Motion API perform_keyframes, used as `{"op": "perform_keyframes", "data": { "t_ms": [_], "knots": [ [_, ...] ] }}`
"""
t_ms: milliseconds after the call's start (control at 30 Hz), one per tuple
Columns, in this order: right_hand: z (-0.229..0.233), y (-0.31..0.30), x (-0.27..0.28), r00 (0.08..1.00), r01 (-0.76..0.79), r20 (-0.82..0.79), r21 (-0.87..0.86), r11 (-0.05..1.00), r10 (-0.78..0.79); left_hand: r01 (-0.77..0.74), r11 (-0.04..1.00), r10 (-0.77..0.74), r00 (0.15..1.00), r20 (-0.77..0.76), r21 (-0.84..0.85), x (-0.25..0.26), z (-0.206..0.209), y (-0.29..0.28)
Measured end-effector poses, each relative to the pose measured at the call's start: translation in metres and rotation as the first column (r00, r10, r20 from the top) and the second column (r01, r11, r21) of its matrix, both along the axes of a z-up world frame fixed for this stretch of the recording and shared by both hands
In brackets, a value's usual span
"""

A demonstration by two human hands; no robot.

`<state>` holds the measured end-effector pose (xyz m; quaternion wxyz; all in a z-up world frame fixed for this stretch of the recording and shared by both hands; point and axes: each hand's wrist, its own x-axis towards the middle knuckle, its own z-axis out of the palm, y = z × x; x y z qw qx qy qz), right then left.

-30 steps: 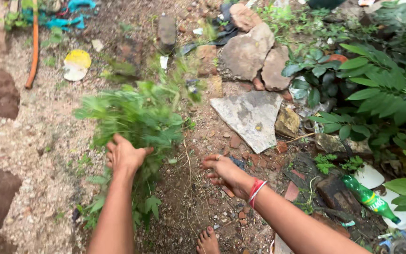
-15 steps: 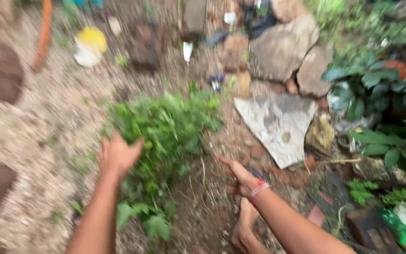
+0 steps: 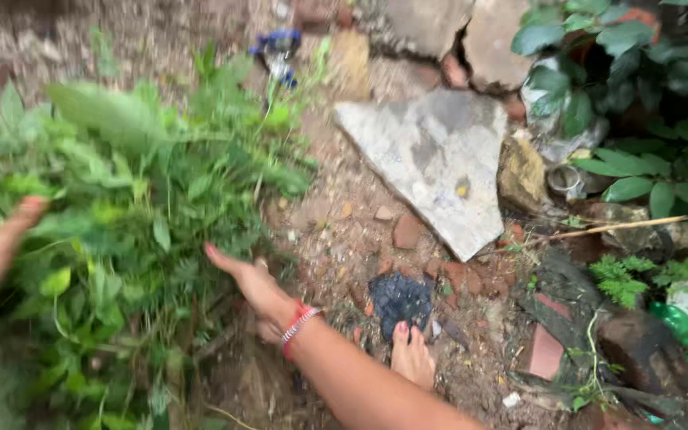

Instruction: The person pulls weeds and small plants from the soil by hand, gathering them into a bundle.

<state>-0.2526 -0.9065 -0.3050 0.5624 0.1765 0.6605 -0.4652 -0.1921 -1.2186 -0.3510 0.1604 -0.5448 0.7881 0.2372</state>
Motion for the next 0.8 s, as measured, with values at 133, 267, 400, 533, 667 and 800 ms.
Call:
{"op": "perform_keyframes", "data": {
  "t_ms": [133,267,400,533,667,800],
  "knots": [
    [0.019,-0.024,0.003,0.913,0.266,0.368,-0.22,0.938,-0.173,0.08,0.973,-0.096,0.993,0.063,0.215,0.029,-0.044,0.081],
    [0.022,-0.025,-0.002,0.878,0.362,0.431,-0.316,0.877,-0.207,-0.085,0.886,0.158,0.98,-0.124,0.456,0.024,-0.033,0.168],
    [0.033,0.012,-0.014,0.858,0.393,0.398,-0.097,0.914,-0.326,-0.022,0.863,0.167,0.956,-0.243,0.504,0.004,0.014,0.209],
    [0.081,0.043,-0.035,0.813,0.498,0.473,-0.263,0.827,-0.339,-0.077,0.854,0.202,0.96,-0.192,0.514,-0.026,0.12,0.237],
    [0.169,0.053,-0.064,0.737,0.626,0.526,-0.296,0.721,-0.425,-0.085,0.835,0.07,0.996,0.048,0.544,-0.082,0.258,0.24],
    [0.28,0.051,-0.11,0.682,0.699,0.536,-0.277,0.659,-0.498,-0.036,0.844,0.045,0.999,-0.004,0.535,-0.142,0.386,0.235]
  ]
}}
